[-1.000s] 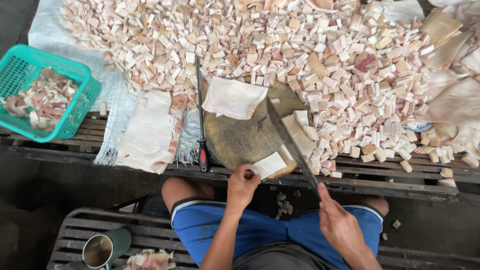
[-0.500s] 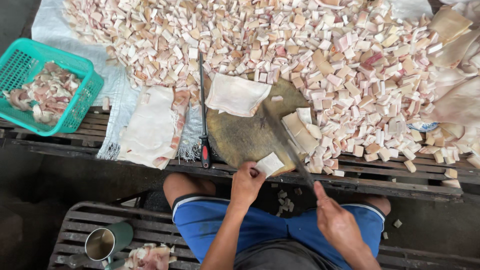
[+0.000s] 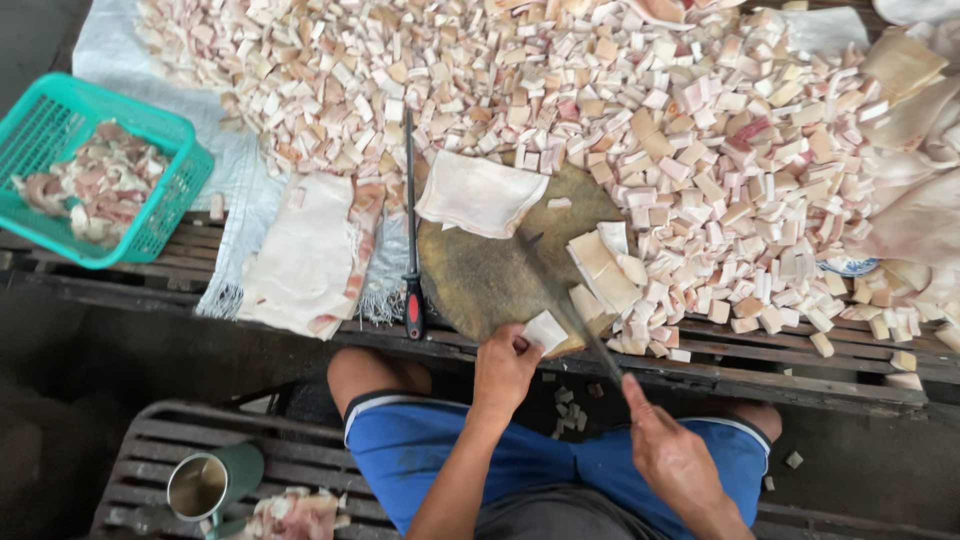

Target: The person is chopping large sheets of pork skin into small, uniform cubes using a large cleaver on a wooden cutting board.

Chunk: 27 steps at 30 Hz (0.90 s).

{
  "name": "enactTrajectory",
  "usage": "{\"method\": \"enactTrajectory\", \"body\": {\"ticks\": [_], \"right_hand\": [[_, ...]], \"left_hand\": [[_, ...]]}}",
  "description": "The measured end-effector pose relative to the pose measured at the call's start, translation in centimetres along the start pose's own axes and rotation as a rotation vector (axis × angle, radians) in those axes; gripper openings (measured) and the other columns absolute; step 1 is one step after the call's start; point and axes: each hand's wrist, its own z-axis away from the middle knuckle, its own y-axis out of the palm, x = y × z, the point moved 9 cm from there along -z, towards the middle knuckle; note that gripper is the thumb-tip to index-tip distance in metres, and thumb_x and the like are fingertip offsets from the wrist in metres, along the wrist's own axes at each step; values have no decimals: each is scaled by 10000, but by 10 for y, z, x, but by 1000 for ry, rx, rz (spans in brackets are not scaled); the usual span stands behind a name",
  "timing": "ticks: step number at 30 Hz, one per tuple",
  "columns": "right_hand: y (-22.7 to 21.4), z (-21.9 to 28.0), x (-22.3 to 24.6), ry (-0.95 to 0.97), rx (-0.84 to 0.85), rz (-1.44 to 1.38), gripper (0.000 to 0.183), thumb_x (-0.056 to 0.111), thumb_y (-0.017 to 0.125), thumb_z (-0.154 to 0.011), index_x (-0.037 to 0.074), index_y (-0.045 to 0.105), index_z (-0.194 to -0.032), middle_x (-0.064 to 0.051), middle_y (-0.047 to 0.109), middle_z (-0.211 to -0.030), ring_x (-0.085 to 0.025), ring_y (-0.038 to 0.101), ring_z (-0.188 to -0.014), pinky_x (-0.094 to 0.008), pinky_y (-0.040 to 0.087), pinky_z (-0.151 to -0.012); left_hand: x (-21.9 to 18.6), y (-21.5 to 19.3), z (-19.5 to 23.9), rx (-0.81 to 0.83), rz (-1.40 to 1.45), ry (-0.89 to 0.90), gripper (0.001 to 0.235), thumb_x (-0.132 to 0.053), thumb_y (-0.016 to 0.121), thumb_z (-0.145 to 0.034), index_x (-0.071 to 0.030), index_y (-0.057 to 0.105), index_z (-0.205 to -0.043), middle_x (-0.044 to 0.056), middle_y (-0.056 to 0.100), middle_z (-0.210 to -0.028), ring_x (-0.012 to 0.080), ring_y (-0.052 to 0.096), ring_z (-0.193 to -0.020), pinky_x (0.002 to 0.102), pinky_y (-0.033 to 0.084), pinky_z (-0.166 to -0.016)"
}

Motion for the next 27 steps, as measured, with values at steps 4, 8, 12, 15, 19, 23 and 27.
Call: {"method": "enactTrajectory", "body": {"ticks": [4,8,12,15,19,23,27], "right_hand": [[-58,13,5,-71,-329,-190,649,-14,642,-875,66,458,-1492,-189,728,-958,-290,710,-619,-385,576,-567],[-73,31,13,-254,-600,-232,655,-107,626,-927,-13,389,-1530,-127,693,-876,-230,684,-621,-346,560,-589],[-2,4,13,-144,-66,-71,773,-45,680,-789,71,435,-1513,-155,676,-781,-315,662,-575,-425,553,-547],[3,-7,6,-44,13,30,797,-16,719,-801,152,455,-1534,-161,707,-794,-362,669,-585,-461,547,-548],[-50,16,12,-95,-324,-176,721,-51,682,-831,138,463,-1492,-203,706,-895,-303,692,-604,-394,554,-538],[-62,29,13,-152,-512,-293,736,-67,667,-891,77,371,-1550,-122,707,-828,-232,677,-587,-344,545,-557],[3,9,17,-178,-44,-87,773,-13,661,-840,120,399,-1555,-153,696,-811,-320,685,-641,-419,572,-610]], "left_hand": [[-2,3,0,-22,19,9,313,-150,809,-762,10,701,-1008,150,740,-822,314,742,-768,406,575,-710],[3,9,-2,4,39,-9,287,-149,789,-773,4,704,-1001,142,747,-815,302,752,-765,392,583,-719],[4,9,-4,-9,35,-3,279,-150,787,-788,-1,711,-1011,142,753,-837,302,753,-783,388,584,-734],[0,11,-10,-16,-4,23,259,-142,800,-807,7,724,-1006,159,757,-860,316,750,-816,397,583,-749],[4,13,-4,-9,93,15,367,-103,791,-774,30,644,-1083,157,762,-875,293,771,-815,383,601,-744],[13,10,1,16,77,-33,458,-111,809,-780,45,550,-1125,165,750,-899,293,764,-841,380,598,-766],[19,5,3,30,89,-33,394,-121,782,-804,45,574,-1095,159,761,-901,286,776,-843,378,612,-772]]}}
